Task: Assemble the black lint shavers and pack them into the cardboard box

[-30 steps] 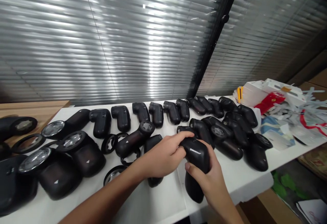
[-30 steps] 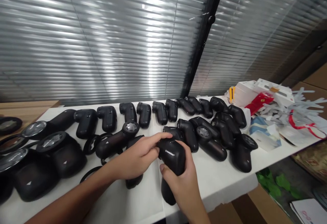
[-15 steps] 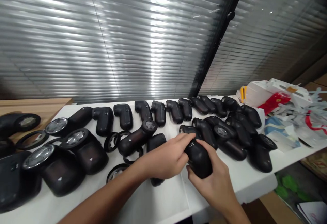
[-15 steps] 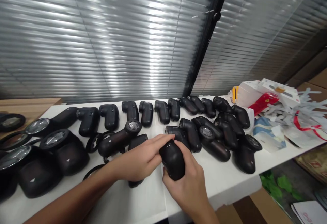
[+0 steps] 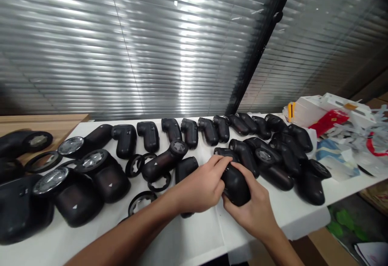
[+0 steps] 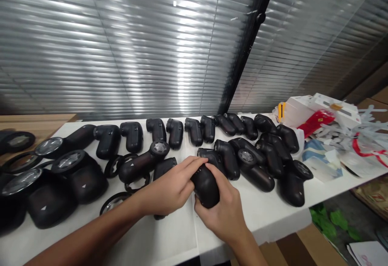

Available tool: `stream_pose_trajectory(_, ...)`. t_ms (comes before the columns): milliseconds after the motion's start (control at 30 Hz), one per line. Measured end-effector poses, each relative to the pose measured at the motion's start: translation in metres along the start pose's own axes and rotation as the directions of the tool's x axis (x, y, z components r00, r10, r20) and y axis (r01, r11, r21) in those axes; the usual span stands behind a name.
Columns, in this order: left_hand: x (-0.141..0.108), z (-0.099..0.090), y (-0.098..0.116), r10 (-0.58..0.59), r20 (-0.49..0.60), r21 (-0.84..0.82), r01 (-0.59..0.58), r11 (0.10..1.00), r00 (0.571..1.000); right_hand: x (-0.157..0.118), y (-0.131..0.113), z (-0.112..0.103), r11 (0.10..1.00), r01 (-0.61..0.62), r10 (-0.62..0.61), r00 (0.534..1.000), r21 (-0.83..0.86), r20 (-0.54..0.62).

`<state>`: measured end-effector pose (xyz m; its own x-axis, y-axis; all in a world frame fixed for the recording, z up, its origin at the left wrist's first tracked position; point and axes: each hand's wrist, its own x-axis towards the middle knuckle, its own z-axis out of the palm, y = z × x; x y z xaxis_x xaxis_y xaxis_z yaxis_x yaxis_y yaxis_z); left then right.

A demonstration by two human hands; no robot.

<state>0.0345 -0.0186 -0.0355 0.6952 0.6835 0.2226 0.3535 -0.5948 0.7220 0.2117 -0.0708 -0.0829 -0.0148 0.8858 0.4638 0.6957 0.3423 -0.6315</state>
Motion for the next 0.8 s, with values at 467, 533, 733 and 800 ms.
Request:
stream_pose_trajectory(467,-0.003,-0.021,0.005,0.024,-0.025,0.047,-0.023,0.999,0.999,0.015,-0.012,0.000,0.996,0.036,-0.035,0.999,0.082,-0.009)
stream_pose_trajectory(533,-0.004,-0.022,0.006,0.039,-0.016,0.048,-0.039,0.998,0.999,0.014,-0.010,-0.002,0.997,0.057,-0.058,0.998,0.057,0.011)
stream_pose_trajectory(733,-0.005,-0.029,0.009,0.017,-0.021,0.007,-0.017,1.000,1.000,0.012,-0.012,-0.003,0.993,-0.019,0.016,1.000,0.119,0.025)
stream_pose_trajectory(800,-0.006,-0.031,0.010,-0.032,-0.016,-0.014,0.032,0.999,0.999,0.011,-0.014,0.000,0.976,-0.115,0.107,0.993,0.186,0.051)
